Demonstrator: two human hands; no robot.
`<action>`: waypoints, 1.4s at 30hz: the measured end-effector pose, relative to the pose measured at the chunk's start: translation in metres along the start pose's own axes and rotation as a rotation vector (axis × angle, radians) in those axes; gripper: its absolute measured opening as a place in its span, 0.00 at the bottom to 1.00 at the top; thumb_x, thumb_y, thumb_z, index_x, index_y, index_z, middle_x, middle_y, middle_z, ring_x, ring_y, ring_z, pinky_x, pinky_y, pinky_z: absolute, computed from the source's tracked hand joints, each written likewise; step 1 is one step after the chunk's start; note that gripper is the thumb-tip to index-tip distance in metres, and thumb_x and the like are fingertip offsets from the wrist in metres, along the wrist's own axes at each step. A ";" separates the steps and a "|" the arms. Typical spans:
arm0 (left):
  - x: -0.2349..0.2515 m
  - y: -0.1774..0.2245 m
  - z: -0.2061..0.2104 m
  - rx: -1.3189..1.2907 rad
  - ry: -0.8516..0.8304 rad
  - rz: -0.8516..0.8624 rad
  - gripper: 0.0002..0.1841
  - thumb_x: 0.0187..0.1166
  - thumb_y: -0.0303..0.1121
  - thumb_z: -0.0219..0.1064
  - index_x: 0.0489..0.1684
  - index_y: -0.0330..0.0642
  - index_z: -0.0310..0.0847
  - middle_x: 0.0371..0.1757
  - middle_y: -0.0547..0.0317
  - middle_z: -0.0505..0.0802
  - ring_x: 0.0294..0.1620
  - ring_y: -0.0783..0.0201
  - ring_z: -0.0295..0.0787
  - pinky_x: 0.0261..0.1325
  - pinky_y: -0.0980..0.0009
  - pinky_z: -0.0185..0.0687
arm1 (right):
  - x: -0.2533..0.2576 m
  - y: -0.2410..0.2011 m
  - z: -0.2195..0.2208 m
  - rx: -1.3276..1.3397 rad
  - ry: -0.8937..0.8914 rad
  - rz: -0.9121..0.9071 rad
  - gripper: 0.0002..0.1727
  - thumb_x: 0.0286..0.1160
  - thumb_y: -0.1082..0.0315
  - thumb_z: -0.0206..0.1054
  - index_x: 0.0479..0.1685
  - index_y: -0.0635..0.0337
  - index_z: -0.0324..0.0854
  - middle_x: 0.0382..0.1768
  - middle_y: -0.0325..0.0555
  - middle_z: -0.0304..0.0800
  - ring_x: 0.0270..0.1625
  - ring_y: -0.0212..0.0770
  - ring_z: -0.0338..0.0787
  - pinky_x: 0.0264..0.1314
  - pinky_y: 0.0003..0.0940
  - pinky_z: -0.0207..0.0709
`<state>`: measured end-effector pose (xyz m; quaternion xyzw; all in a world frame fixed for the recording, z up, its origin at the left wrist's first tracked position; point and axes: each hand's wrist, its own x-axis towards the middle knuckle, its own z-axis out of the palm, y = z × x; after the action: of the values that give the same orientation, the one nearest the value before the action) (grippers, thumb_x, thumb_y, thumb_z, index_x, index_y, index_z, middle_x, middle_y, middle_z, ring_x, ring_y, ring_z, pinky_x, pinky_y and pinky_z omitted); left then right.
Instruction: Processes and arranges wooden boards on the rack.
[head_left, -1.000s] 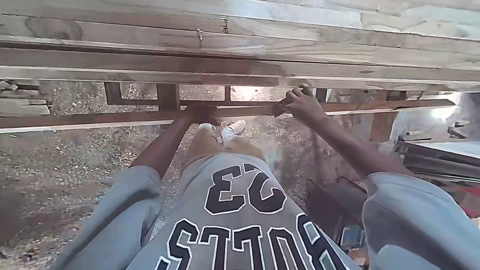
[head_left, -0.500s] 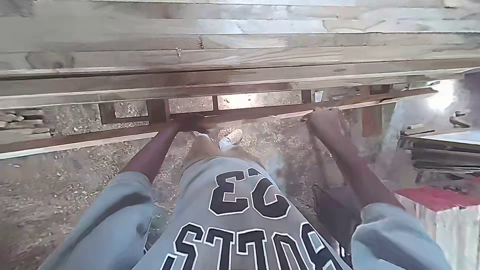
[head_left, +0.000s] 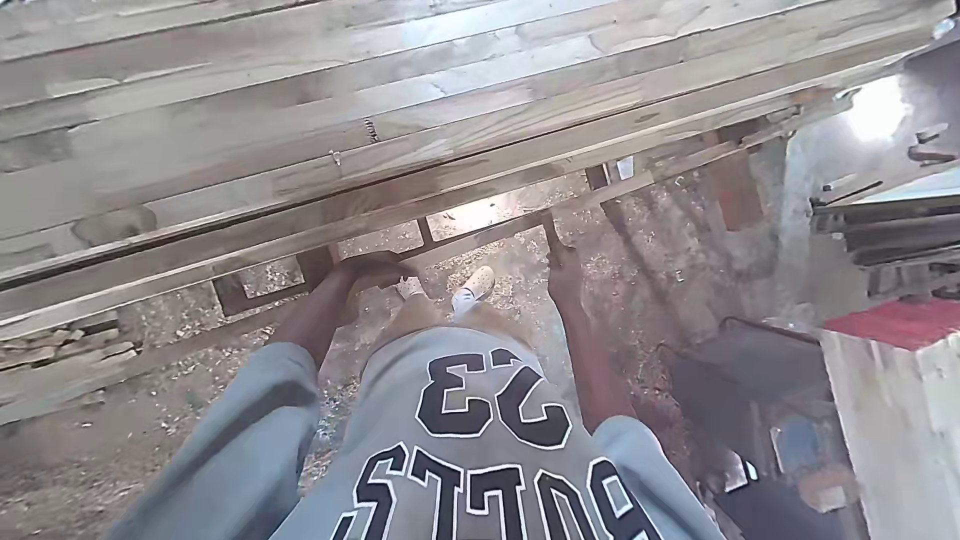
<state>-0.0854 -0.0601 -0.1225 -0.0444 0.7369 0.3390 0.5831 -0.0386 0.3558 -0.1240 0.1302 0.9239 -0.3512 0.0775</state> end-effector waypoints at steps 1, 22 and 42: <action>-0.001 0.002 0.000 0.006 0.001 -0.018 0.22 0.87 0.54 0.61 0.45 0.42 0.85 0.23 0.65 0.80 0.21 0.72 0.73 0.29 0.73 0.72 | 0.001 -0.008 0.006 -0.111 0.012 -0.001 0.22 0.88 0.67 0.56 0.78 0.53 0.79 0.65 0.66 0.83 0.58 0.61 0.90 0.62 0.56 0.84; 0.006 -0.031 0.013 0.011 0.158 0.203 0.37 0.64 0.68 0.75 0.63 0.48 0.87 0.56 0.55 0.94 0.60 0.58 0.91 0.67 0.46 0.85 | -0.018 -0.131 0.057 0.068 0.098 0.607 0.32 0.81 0.58 0.65 0.82 0.60 0.66 0.59 0.71 0.86 0.51 0.66 0.93 0.53 0.65 0.87; 0.010 -0.034 0.010 0.048 0.132 0.217 0.39 0.68 0.69 0.72 0.66 0.45 0.84 0.57 0.51 0.93 0.62 0.55 0.90 0.68 0.46 0.84 | -0.080 -0.179 0.124 0.098 0.140 0.623 0.30 0.81 0.59 0.67 0.81 0.58 0.69 0.63 0.68 0.83 0.58 0.64 0.90 0.59 0.62 0.84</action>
<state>-0.0645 -0.0771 -0.1471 0.0274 0.7821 0.3785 0.4942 -0.0092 0.1287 -0.0847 0.4340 0.8248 -0.3450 0.1113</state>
